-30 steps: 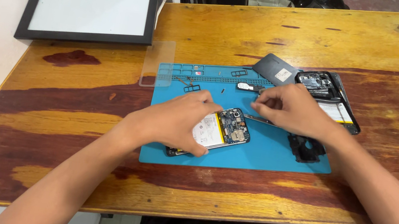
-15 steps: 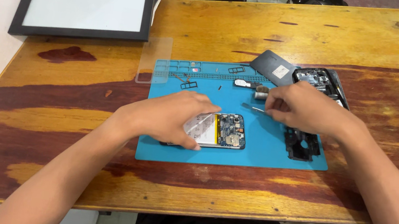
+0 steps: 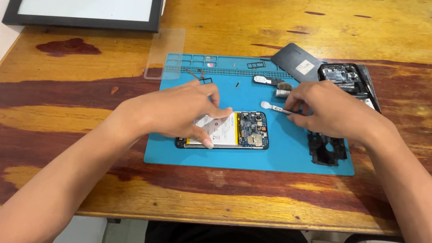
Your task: The person disassembles a smartphone on a blue mat, using a screwdriver and tweezers to remove screws, pry open the back cover, and detach internal components including the battery and motherboard. Parts are placed on the mat as they are removed.
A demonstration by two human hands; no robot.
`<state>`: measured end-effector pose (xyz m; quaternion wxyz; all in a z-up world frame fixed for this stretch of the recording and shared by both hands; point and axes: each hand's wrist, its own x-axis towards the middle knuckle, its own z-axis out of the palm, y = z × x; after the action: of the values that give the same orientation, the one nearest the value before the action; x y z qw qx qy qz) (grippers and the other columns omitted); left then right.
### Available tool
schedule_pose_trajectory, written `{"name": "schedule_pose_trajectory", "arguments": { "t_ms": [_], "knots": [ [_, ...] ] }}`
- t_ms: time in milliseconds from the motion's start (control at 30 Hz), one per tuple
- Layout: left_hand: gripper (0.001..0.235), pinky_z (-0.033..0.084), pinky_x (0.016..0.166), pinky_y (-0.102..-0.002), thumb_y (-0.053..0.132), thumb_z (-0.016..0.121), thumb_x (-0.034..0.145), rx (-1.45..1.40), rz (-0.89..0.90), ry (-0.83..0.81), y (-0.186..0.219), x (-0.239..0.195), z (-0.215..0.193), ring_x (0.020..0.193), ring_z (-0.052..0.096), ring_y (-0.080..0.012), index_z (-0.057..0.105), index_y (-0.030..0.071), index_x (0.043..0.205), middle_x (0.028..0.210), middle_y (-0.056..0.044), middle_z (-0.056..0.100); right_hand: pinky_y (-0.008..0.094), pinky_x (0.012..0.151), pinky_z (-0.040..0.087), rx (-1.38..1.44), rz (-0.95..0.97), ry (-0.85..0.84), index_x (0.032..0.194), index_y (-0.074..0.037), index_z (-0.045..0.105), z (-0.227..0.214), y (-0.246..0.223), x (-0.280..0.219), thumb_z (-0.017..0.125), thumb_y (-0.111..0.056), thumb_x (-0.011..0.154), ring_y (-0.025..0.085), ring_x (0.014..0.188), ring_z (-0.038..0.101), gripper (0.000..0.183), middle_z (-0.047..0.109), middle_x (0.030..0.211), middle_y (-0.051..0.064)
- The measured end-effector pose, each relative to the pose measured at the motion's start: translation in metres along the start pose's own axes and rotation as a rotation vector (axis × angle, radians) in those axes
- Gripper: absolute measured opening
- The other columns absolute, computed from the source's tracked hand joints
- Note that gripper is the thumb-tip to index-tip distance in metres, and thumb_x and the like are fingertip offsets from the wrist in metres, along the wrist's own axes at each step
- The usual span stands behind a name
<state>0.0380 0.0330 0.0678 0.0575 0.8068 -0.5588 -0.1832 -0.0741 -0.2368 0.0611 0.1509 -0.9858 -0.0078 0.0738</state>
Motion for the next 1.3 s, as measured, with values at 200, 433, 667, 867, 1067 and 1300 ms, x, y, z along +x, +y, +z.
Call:
{"name": "schedule_pose_trajectory", "arguments": {
  "t_ms": [200, 433, 667, 867, 1067, 1300],
  "knots": [
    [0.072, 0.047, 0.096, -0.047, 0.038, 0.070, 0.087, 0.201, -0.020, 0.026, 0.008, -0.005, 0.020, 0.123, 0.043, -0.0347, 0.049, 0.019, 0.153, 0.142, -0.009, 0.046, 0.037, 0.077, 0.059, 0.022, 0.053, -0.041, 0.102, -0.003, 0.075, -0.002, -0.004, -0.002, 0.071, -0.009, 0.086, 0.024, 0.084, 0.075, 0.018, 0.077, 0.094, 0.012],
    [0.072, 0.048, 0.097, -0.045, 0.053, 0.071, 0.088, 0.159, 0.033, 0.099, 0.003, -0.001, 0.025, 0.117, 0.048, -0.0343, 0.057, 0.008, 0.142, 0.122, -0.015, 0.054, 0.035, 0.077, 0.060, 0.003, -0.005, 0.050, 0.103, 0.000, 0.073, 0.005, -0.004, 0.003, 0.076, -0.008, 0.077, 0.024, 0.081, 0.076, 0.027, 0.077, 0.089, 0.014],
    [0.065, 0.051, 0.089, -0.045, 0.050, 0.081, 0.077, 0.122, 0.119, 0.276, -0.002, 0.007, 0.028, 0.109, 0.055, -0.0348, 0.070, 0.005, 0.123, 0.111, -0.017, 0.059, 0.037, 0.071, 0.057, 0.026, -0.326, 0.395, 0.107, 0.001, 0.071, 0.007, -0.002, 0.001, 0.073, -0.012, 0.089, 0.028, 0.082, 0.072, 0.022, 0.073, 0.097, 0.019],
    [0.059, 0.054, 0.084, -0.045, 0.051, 0.085, 0.070, 0.111, 0.036, 0.291, 0.005, 0.004, 0.024, 0.100, 0.065, -0.0358, 0.077, 0.004, 0.105, 0.101, -0.016, 0.067, 0.039, 0.064, 0.054, 0.065, -0.161, 0.501, 0.121, -0.007, 0.072, -0.011, 0.003, -0.008, 0.068, -0.015, 0.100, 0.025, 0.070, 0.068, 0.023, 0.075, 0.086, 0.016],
    [0.055, 0.055, 0.079, -0.046, 0.051, 0.086, 0.068, 0.108, 0.094, 0.341, 0.007, 0.003, 0.022, 0.093, 0.067, -0.0372, 0.079, 0.006, 0.099, 0.095, -0.015, 0.070, 0.034, 0.056, 0.053, 0.286, -0.132, 0.486, 0.126, -0.001, 0.063, -0.017, 0.007, -0.009, 0.057, -0.003, 0.104, 0.018, 0.068, 0.068, 0.023, 0.075, 0.093, 0.012],
    [0.047, 0.055, 0.077, -0.047, 0.054, 0.081, 0.075, 0.181, 0.116, 0.302, 0.005, 0.003, 0.023, 0.096, 0.065, -0.0347, 0.081, 0.012, 0.097, 0.095, -0.013, 0.066, 0.022, 0.072, 0.062, 0.968, -0.209, 0.442, 0.109, -0.007, 0.068, -0.019, 0.003, -0.009, 0.042, 0.011, 0.083, 0.006, 0.091, 0.072, 0.041, 0.074, 0.104, 0.000]
  ]
}}
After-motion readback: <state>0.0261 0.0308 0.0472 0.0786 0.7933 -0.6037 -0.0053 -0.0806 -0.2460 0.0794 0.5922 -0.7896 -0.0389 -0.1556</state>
